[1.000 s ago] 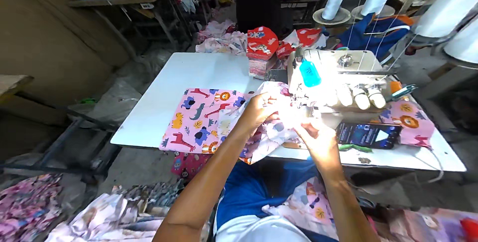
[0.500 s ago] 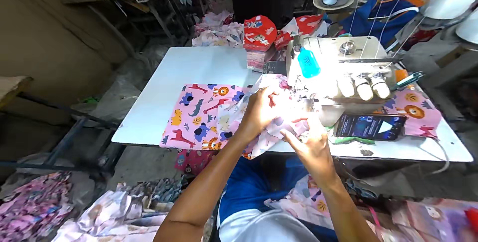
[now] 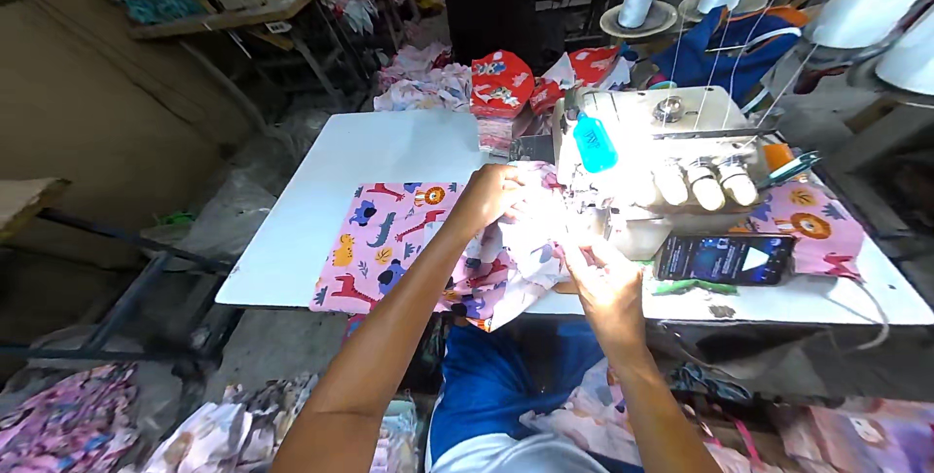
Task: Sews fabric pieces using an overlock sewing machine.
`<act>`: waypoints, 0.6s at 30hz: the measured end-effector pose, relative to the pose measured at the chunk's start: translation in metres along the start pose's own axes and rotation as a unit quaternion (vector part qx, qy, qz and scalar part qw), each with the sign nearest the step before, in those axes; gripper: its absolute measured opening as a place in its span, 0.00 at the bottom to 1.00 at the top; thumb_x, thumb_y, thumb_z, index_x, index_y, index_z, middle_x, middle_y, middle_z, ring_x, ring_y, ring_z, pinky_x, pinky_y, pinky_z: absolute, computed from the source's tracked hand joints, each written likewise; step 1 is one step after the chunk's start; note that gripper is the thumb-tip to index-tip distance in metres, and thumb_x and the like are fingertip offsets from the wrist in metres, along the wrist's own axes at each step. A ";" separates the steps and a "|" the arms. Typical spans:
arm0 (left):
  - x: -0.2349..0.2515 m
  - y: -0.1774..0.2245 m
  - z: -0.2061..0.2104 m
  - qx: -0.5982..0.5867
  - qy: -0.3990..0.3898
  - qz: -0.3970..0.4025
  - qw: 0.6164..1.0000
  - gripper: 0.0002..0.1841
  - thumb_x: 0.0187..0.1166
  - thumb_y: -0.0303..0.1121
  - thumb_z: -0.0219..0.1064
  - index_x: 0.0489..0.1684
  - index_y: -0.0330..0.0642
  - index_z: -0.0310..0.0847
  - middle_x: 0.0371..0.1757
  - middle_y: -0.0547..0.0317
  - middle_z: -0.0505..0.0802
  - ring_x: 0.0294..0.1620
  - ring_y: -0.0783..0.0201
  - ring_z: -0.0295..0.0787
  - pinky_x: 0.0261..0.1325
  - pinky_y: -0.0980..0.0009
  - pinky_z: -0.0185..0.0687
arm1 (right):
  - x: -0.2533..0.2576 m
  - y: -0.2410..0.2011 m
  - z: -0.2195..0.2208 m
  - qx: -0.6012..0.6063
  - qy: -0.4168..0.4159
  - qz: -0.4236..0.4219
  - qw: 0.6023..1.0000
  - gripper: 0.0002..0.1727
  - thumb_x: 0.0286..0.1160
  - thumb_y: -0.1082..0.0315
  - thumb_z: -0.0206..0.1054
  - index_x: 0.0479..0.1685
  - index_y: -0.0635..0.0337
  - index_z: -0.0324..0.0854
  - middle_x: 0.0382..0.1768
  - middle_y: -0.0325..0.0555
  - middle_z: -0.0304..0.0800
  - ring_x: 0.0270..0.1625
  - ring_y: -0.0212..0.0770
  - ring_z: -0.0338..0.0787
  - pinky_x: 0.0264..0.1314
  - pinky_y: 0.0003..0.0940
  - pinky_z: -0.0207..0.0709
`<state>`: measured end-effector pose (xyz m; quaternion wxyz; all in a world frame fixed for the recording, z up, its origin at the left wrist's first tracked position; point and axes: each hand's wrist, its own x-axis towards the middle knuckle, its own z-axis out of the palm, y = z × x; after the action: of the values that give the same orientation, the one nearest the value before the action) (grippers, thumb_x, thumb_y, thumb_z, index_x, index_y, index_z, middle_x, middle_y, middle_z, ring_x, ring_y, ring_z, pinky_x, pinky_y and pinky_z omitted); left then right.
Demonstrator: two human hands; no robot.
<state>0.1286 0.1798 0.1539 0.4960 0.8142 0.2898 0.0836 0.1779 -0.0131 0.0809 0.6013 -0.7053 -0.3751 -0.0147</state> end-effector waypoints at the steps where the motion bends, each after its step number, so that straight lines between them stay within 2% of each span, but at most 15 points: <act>1: 0.006 -0.001 0.002 0.009 -0.004 0.005 1.000 0.10 0.83 0.27 0.67 0.54 0.29 0.84 0.37 0.49 0.94 0.28 0.68 0.93 0.37 0.71 0.91 | 0.000 0.000 0.002 0.005 -0.002 -0.002 1.000 0.09 0.77 0.64 0.70 0.43 0.59 0.94 0.37 0.41 0.96 0.41 0.25 0.92 0.49 0.20 0.84; 4: 0.017 0.001 0.008 0.031 -0.020 0.031 0.999 0.11 0.78 0.28 0.73 0.52 0.32 0.88 0.33 0.51 0.93 0.25 0.70 0.88 0.33 0.73 0.87 | -0.003 -0.002 0.009 0.017 -0.007 0.005 1.000 0.09 0.76 0.65 0.71 0.45 0.60 0.93 0.37 0.40 0.96 0.41 0.25 0.93 0.48 0.21 0.86; 7: 0.018 0.012 0.011 0.045 -0.040 0.034 0.998 0.12 0.76 0.25 0.74 0.55 0.34 0.88 0.39 0.51 0.93 0.30 0.71 0.87 0.38 0.74 0.85 | -0.006 -0.003 0.007 0.025 -0.014 0.008 1.000 0.09 0.75 0.64 0.72 0.44 0.58 0.94 0.37 0.38 0.97 0.41 0.25 0.93 0.48 0.21 0.86; 9: 0.014 0.016 0.011 -0.006 -0.041 0.013 0.999 0.10 0.78 0.22 0.70 0.54 0.33 0.87 0.40 0.54 0.92 0.31 0.73 0.85 0.38 0.76 0.83 | -0.011 -0.002 0.002 0.036 -0.032 0.006 0.999 0.09 0.76 0.63 0.71 0.43 0.58 0.93 0.38 0.37 0.97 0.42 0.24 0.94 0.49 0.20 0.86; 11: 0.009 0.014 0.009 -0.107 -0.048 -0.019 0.993 0.09 0.82 0.22 0.64 0.54 0.33 0.85 0.39 0.57 0.90 0.32 0.74 0.85 0.37 0.78 0.83 | -0.016 0.001 -0.002 0.057 -0.041 0.010 0.997 0.09 0.75 0.66 0.72 0.44 0.61 0.93 0.38 0.39 0.97 0.43 0.24 0.95 0.51 0.19 0.88; 13: 0.005 0.011 0.008 -0.167 -0.062 -0.042 0.983 0.09 0.83 0.23 0.63 0.56 0.33 0.84 0.41 0.58 0.92 0.34 0.73 0.88 0.39 0.77 0.85 | -0.019 0.005 -0.005 0.089 -0.051 0.023 0.994 0.08 0.75 0.69 0.72 0.44 0.64 0.92 0.38 0.40 0.97 0.42 0.26 0.95 0.51 0.20 0.89; 15: 0.000 0.010 0.008 -0.162 -0.077 -0.044 0.983 0.10 0.84 0.25 0.64 0.56 0.31 0.84 0.41 0.55 0.95 0.35 0.70 0.93 0.42 0.75 0.90 | -0.020 0.007 -0.006 0.102 -0.058 0.037 0.992 0.08 0.76 0.69 0.72 0.44 0.64 0.91 0.38 0.39 0.97 0.41 0.26 0.94 0.49 0.20 0.89; 18: 0.000 0.011 0.008 -0.105 -0.074 -0.041 0.991 0.11 0.85 0.27 0.64 0.57 0.31 0.84 0.41 0.54 0.94 0.35 0.70 0.92 0.41 0.75 0.89 | -0.019 0.008 -0.004 0.095 -0.056 0.040 0.993 0.08 0.76 0.67 0.72 0.44 0.63 0.92 0.38 0.38 0.97 0.41 0.24 0.94 0.49 0.19 0.88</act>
<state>0.1365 0.1699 0.1588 0.6022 0.7489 0.2746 0.0326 0.1707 -0.0261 0.0666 0.6433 -0.6594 -0.3798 0.0845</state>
